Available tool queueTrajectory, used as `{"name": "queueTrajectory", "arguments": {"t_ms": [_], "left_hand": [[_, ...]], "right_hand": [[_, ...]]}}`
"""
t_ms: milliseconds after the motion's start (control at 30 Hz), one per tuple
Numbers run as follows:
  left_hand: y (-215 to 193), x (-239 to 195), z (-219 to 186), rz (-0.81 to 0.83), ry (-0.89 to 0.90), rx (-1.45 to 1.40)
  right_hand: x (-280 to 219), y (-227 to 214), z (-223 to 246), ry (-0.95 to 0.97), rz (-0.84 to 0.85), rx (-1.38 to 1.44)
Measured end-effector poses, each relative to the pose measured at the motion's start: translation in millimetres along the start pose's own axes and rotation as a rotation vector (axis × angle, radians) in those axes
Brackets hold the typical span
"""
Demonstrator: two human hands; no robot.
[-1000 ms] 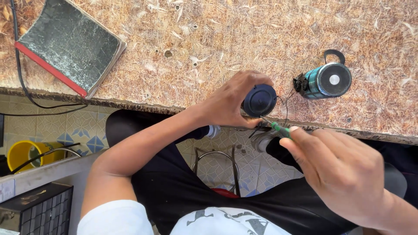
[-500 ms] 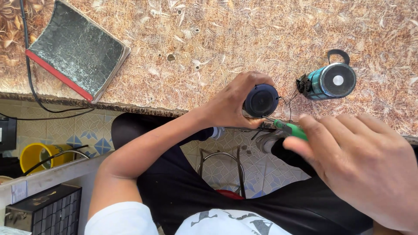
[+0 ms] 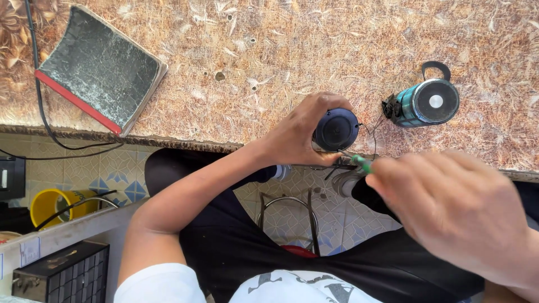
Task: The person disassembles a small cylindrical electronic device using a screwdriver, removes the cover, and manipulates internal components including wires and a circuit board. They then reassemble the device by placing the cover back on and securing it.
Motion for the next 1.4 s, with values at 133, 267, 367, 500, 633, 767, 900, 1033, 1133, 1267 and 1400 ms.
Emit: {"name": "queueTrajectory", "arguments": {"t_ms": [133,267,367,500,633,767,900,1033,1133,1267,1400], "left_hand": [[-2.5,0.7,0.9,-0.010,-0.053,-0.041],[0.0,-0.2,3.9,-0.036,-0.013,-0.029],[-3.4,0.7,-1.2,-0.025,-0.024,-0.031],[-3.6,0.0,-1.0,-0.021,-0.009,-0.015],[-2.9,0.0,0.2,-0.013,-0.028,-0.038],[0.2,1.5,-2.5,-0.006,0.040,-0.033],[5.6,5.7,-1.9,0.014,0.014,-0.130],[1.0,11.0,-17.4,-0.076,-0.083,-0.262],[1.9,12.8,-23.2,-0.172,-0.182,-0.328],[9.0,11.3,-22.4,-0.218,-0.218,-0.320],[10.3,10.8,-21.2,-0.213,-0.198,-0.301]], "right_hand": [[-3.1,2.5,11.2,-0.226,0.024,0.169],[-2.8,5.6,5.7,-0.151,0.014,0.096],[-0.5,0.0,-1.9,-0.033,-0.050,0.002],[-2.2,4.7,4.3,-0.205,0.034,0.078],[-7.1,16.4,2.4,-0.168,0.058,0.129],[-1.1,2.7,-10.1,0.031,0.049,-0.111],[2.9,-8.5,8.9,-0.171,-0.004,0.094],[-5.7,2.0,9.4,-0.119,0.048,0.149],[-0.7,-8.5,0.0,-0.002,-0.035,0.103],[7.7,-13.6,-0.6,0.012,-0.056,0.284],[22.8,-16.9,-0.3,-0.092,-0.013,0.395]]}}
Point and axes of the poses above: each hand's wrist, its own x-axis towards the middle knuckle, its own y-axis out of the palm, z = x × y, the point moved 6 cm from there along x, towards the middle knuckle, and after that the axes turned 5 degrees about z, right-handed, at the moved point
